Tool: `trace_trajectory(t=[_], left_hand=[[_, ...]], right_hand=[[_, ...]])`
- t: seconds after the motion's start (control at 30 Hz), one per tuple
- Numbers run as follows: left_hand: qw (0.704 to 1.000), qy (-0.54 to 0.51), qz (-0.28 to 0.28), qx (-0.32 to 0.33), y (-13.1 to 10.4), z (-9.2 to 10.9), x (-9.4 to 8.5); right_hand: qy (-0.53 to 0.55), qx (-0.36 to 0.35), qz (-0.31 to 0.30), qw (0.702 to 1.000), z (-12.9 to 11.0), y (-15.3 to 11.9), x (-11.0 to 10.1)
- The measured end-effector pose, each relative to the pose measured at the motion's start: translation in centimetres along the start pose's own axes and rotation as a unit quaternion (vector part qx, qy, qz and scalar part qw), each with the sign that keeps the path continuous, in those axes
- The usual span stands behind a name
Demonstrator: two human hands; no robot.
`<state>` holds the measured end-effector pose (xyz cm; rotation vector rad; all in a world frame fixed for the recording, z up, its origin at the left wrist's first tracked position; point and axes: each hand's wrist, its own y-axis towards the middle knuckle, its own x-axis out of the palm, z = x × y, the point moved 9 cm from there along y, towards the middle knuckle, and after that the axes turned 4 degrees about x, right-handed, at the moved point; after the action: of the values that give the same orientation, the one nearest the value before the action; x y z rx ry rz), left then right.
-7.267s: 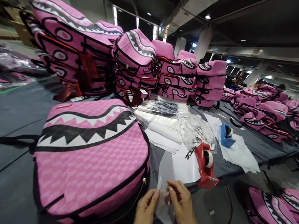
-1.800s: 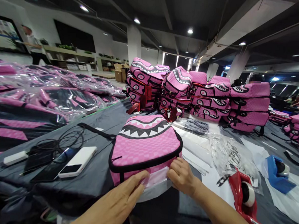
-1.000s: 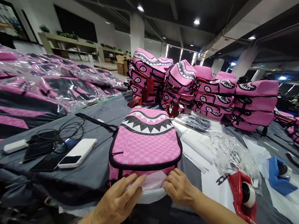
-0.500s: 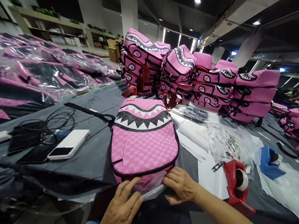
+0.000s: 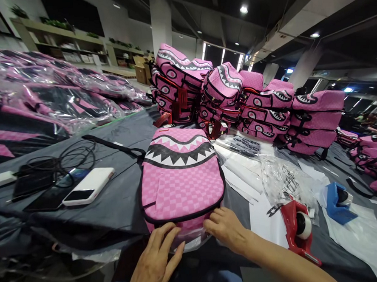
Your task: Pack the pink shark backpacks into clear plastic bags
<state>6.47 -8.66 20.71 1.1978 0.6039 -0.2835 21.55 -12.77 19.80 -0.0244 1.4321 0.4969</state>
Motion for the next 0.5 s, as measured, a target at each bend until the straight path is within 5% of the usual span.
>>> trace_trajectory(t=[0.1, 0.17, 0.33, 0.5], left_hand=[[0.999, 0.036, -0.033, 0.022, 0.1, 0.2, 0.5], [0.995, 0.063, -0.061, 0.051, 0.1, 0.6, 1.2], [0.975, 0.087, -0.147, 0.140, -0.1, 1.2, 4.4], [0.917, -0.086, -0.287, 0.265, 0.7, 2.0, 5.7]], right_hand=[[0.006, -0.028, 0.099, 0.995, -0.2, -0.9, -2.7], [0.023, -0.069, 0.105, 0.992, -0.5, -1.0, -3.7], [0.006, -0.161, -0.051, 0.986, -0.9, 0.3, -2.5], [-0.016, -0.164, -0.103, 0.981, -0.1, 1.7, -2.1]])
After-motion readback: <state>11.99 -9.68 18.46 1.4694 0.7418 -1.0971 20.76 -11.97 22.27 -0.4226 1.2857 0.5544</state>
